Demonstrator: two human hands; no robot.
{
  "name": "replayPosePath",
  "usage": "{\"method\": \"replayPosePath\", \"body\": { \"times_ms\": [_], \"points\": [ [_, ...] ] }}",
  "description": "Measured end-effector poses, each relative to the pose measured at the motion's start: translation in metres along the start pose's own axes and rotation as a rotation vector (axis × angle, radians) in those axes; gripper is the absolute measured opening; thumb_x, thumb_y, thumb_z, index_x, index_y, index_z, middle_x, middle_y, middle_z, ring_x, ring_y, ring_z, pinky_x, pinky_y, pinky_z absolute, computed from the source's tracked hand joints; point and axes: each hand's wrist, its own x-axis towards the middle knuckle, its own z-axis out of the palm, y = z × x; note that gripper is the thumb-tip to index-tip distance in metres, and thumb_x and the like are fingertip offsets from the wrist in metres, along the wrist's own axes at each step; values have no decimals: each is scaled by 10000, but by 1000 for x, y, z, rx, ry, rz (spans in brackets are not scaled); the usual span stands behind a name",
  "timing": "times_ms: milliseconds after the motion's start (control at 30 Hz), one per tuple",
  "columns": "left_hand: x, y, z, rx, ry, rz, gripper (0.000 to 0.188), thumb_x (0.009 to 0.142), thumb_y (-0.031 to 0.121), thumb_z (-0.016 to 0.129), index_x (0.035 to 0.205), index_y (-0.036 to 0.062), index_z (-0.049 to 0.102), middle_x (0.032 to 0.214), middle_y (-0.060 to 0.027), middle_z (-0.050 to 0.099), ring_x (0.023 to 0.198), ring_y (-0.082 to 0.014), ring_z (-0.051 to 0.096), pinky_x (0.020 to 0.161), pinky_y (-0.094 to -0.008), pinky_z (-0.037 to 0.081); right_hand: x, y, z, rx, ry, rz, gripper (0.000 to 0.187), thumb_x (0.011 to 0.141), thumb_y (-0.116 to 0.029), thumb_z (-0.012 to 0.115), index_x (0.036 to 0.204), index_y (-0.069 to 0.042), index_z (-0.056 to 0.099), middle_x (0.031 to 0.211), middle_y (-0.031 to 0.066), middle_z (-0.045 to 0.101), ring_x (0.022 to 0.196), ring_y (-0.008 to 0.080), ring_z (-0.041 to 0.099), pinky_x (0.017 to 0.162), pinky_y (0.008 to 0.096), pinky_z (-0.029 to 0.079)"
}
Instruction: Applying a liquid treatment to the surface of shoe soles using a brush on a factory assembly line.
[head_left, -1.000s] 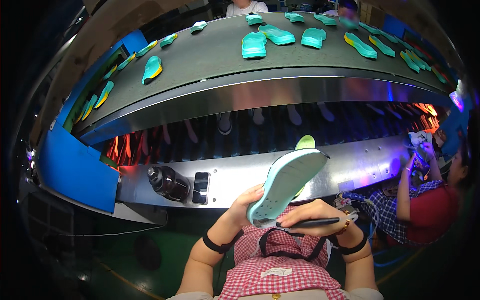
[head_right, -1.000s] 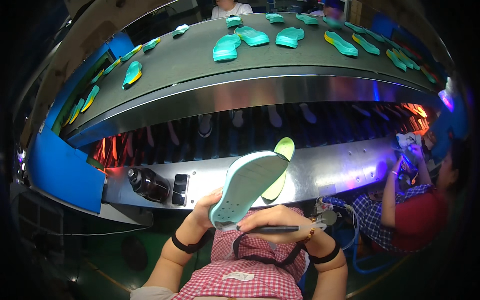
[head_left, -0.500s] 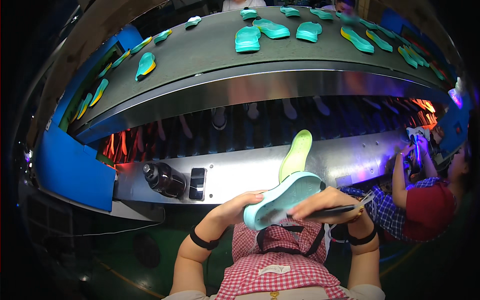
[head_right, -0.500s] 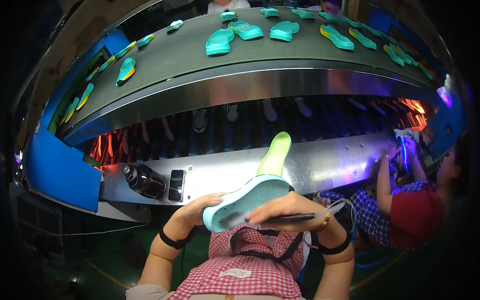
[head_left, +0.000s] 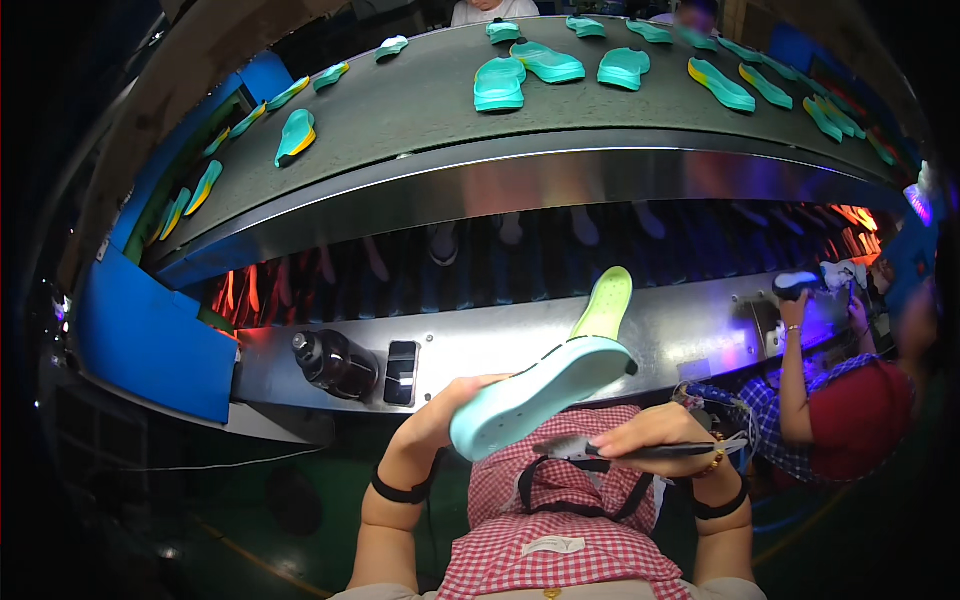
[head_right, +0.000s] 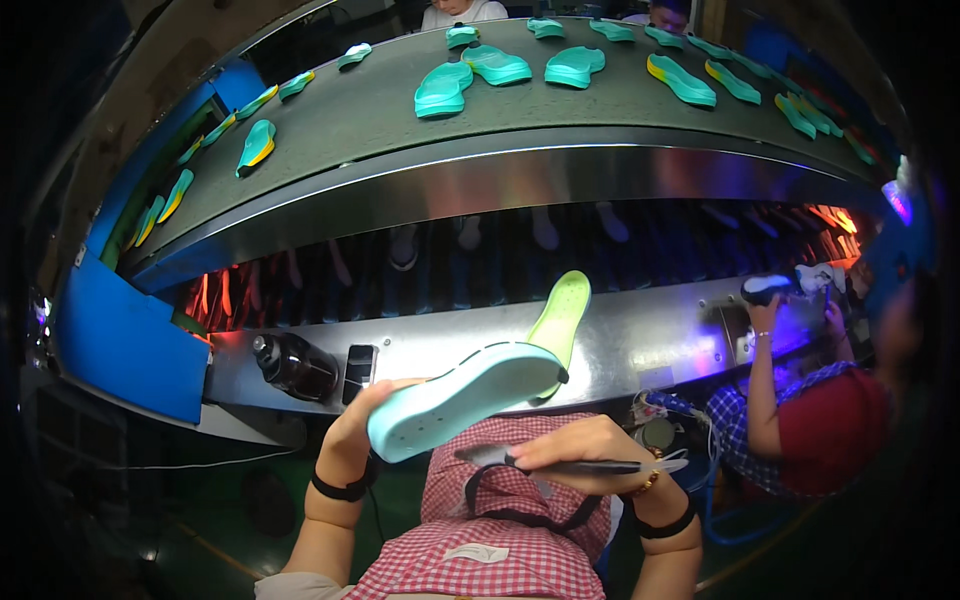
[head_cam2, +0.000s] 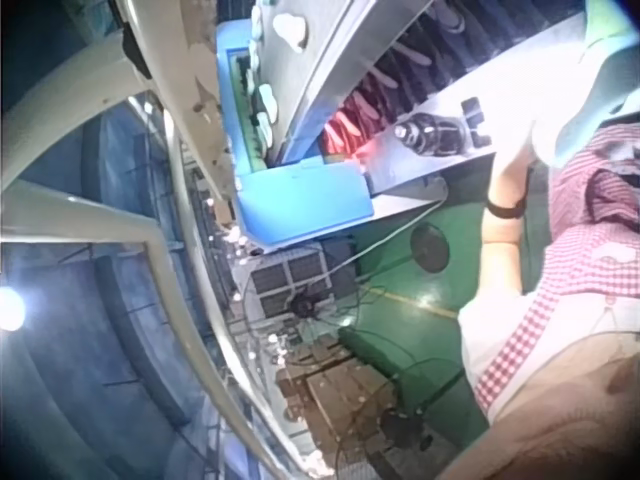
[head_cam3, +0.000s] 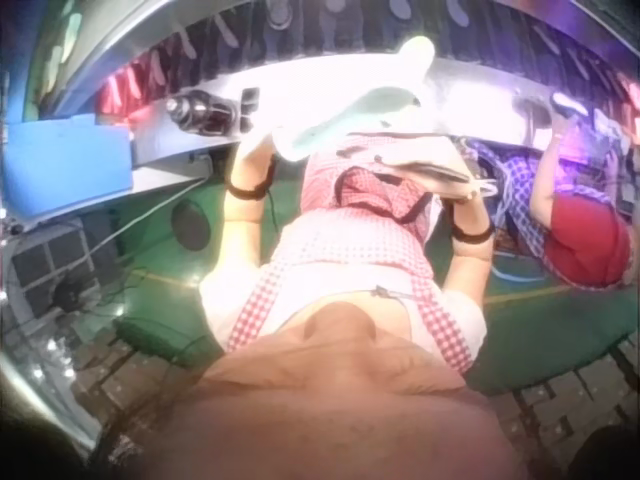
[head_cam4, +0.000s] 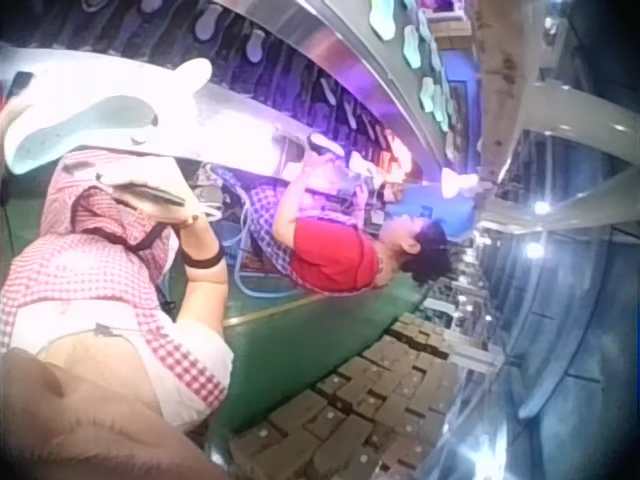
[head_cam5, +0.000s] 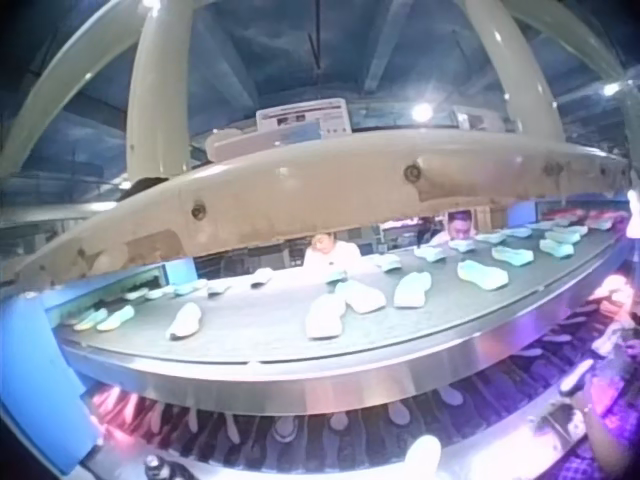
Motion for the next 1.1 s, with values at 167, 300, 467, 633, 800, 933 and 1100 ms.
{"method": "replayPosePath", "body": {
  "times_ms": [167,300,467,633,800,933,1100],
  "points": [
    [38,-71,-1,-1094,-97,149,883,771,729,213,1328,51,308,1334,-176,359,1205,-359,365,1017,-498,230,12,-5,8,-4,243,-31,256,654,-1,698,905,-13,651,915,132,649,865,229,625,766,296,491],
    [48,-102,15,-999,-97,-98,812,804,689,181,1312,75,339,1310,-162,394,1199,-350,372,1012,-499,247,8,43,20,242,335,316,193,744,-14,632,936,11,638,952,135,635,842,136,604,764,244,480],
    [47,-122,17,-1196,-256,-98,716,867,599,147,1320,71,321,1310,-172,387,1203,-335,372,1015,-476,267,5,50,17,568,416,464,201,758,-8,623,951,47,615,914,120,642,814,135,605,755,239,486],
    [46,-122,21,-1048,-141,-139,737,853,621,152,1333,83,303,1329,-214,340,1214,-355,352,1022,-494,246,4,45,25,386,441,519,198,767,-37,632,955,25,625,901,97,644,806,110,593,745,228,477],
    [42,-107,28,-1079,-205,-44,825,797,700,154,1348,99,283,1359,-242,270,1243,-369,303,1027,-527,206,4,51,28,392,445,516,202,772,-49,633,962,16,620,904,88,641,810,102,588,743,224,473],
    [40,-112,25,-1084,-243,28,865,776,725,161,1313,69,331,1293,-235,378,1175,-353,403,995,-497,290,6,49,36,430,425,464,192,780,-59,628,958,12,616,888,71,638,792,87,579,720,212,470],
    [46,-101,33,-859,398,103,856,772,732,162,1114,10,469,972,-163,586,876,-288,582,815,-417,464,16,36,53,-217,410,12,183,709,-29,647,890,-15,625,866,104,646,759,207,624,703,297,481]
  ]
}}
